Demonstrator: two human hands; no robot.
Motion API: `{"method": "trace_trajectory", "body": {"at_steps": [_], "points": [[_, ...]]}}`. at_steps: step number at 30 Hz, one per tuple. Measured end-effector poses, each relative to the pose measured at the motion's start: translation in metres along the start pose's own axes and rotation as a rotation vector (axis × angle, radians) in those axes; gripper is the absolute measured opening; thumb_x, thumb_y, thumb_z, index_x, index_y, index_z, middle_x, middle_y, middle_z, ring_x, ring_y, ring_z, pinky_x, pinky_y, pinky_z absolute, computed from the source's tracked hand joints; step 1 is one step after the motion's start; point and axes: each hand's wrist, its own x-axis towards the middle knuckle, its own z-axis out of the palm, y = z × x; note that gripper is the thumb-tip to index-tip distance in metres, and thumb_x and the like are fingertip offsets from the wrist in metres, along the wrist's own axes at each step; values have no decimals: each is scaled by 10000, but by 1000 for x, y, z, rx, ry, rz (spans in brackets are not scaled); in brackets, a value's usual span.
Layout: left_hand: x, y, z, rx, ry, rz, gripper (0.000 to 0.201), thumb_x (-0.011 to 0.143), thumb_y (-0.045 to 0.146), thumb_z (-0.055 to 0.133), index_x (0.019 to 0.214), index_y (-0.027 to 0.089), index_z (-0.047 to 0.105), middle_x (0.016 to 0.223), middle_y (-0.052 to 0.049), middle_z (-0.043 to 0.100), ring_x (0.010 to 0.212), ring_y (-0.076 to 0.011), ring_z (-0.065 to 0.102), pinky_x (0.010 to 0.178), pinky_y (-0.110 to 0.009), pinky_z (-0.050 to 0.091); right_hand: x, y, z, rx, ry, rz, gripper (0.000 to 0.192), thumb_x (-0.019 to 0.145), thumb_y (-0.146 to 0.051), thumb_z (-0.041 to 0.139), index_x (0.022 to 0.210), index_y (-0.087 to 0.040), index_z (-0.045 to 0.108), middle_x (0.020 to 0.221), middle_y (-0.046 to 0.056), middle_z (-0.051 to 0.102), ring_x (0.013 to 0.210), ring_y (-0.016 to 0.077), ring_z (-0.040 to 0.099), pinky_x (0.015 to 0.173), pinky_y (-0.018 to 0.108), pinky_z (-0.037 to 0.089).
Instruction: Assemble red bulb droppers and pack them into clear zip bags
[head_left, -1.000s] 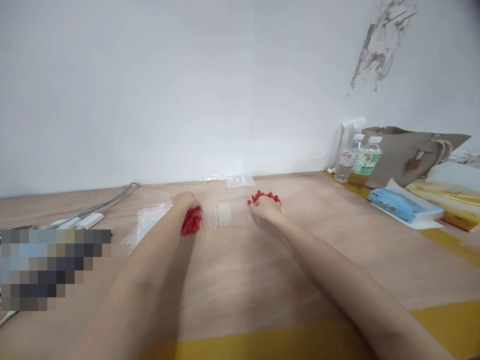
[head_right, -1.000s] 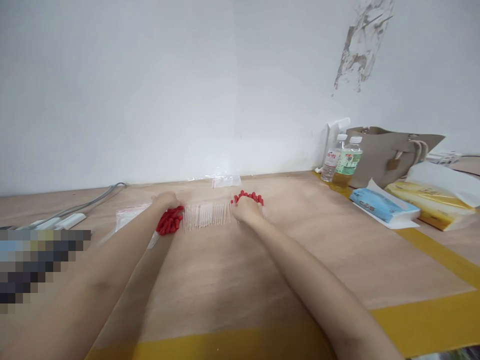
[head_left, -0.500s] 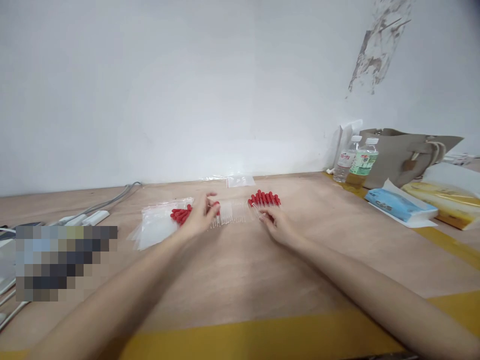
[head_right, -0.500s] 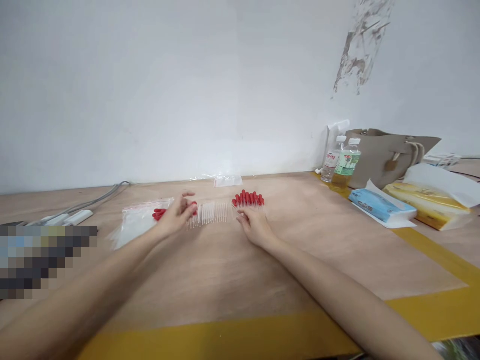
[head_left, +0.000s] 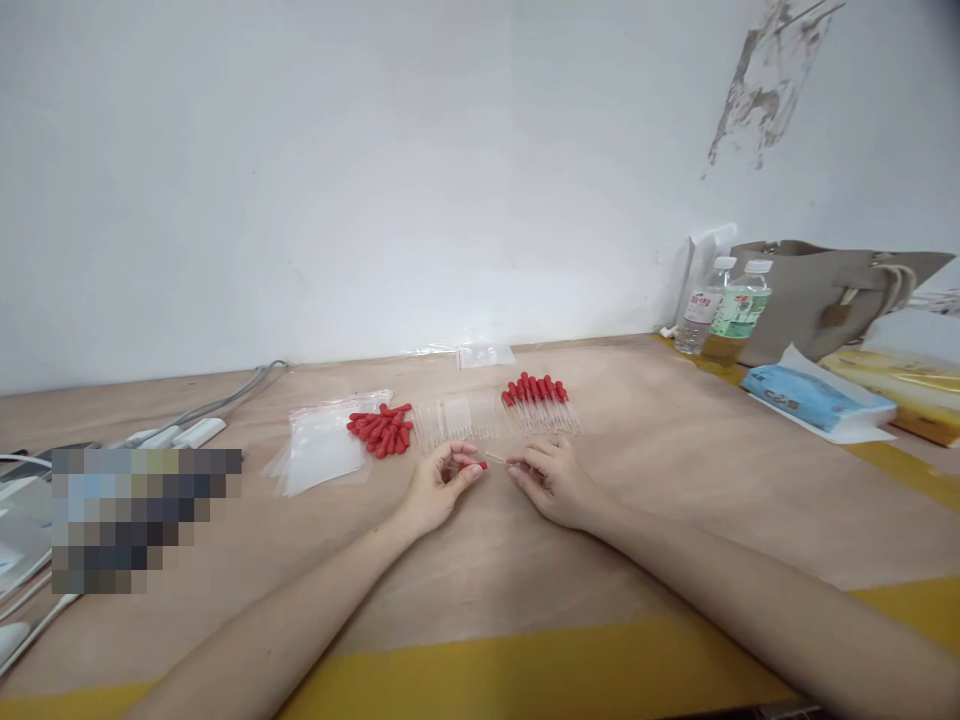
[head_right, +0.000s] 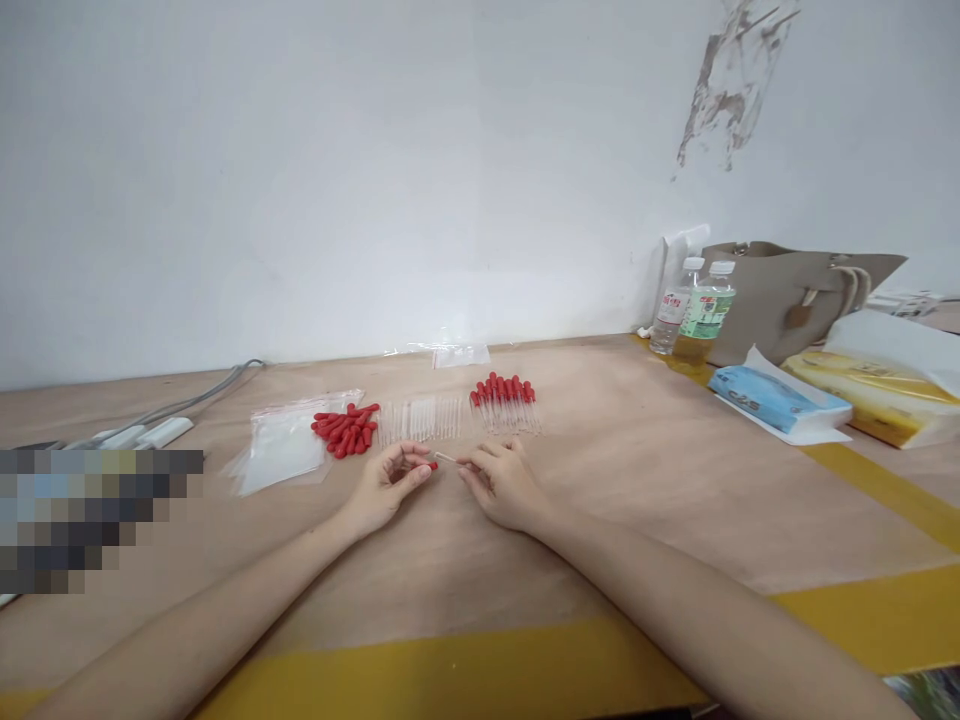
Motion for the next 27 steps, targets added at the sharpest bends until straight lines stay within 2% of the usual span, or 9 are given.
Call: {"method": "trace_trajectory", "body": {"at_steps": [7,13,22,27], "points": [[0,-4,1,-77,-13,-28,259,748,344,573,904,139,545,683,-17,612,659,-124,581,656,-257,459,-1,2,4,-16,4,-23,167,837,-242,456,916,-184,591,727,16,583,672,121,512,711,299,300],[-1,-5,2,-42,-62,-24,259,736,337,591,904,140,573,826,-52,642,743,-139,595,685,-258,457,-1,5,5,-6,-27,-34,175,846,-247,441,906,-185,593,727,16,584,657,117,508,715,302,296],[-3,-7,1,55,-13,16,249,728,359,596,821,127,600,750,-44,637,669,-130,572,624,-241,446,0,1,4,36,-85,-104,176,833,-260,458,755,-157,578,658,9,555,621,112,468,692,291,285],[-9,-4,0,93,-36,52,229,751,346,575,839,138,607,771,-35,640,692,-128,570,644,-238,443,0,1,0,38,-115,-160,159,841,-225,451,833,-166,598,671,-1,574,597,98,464,726,308,258]]}}
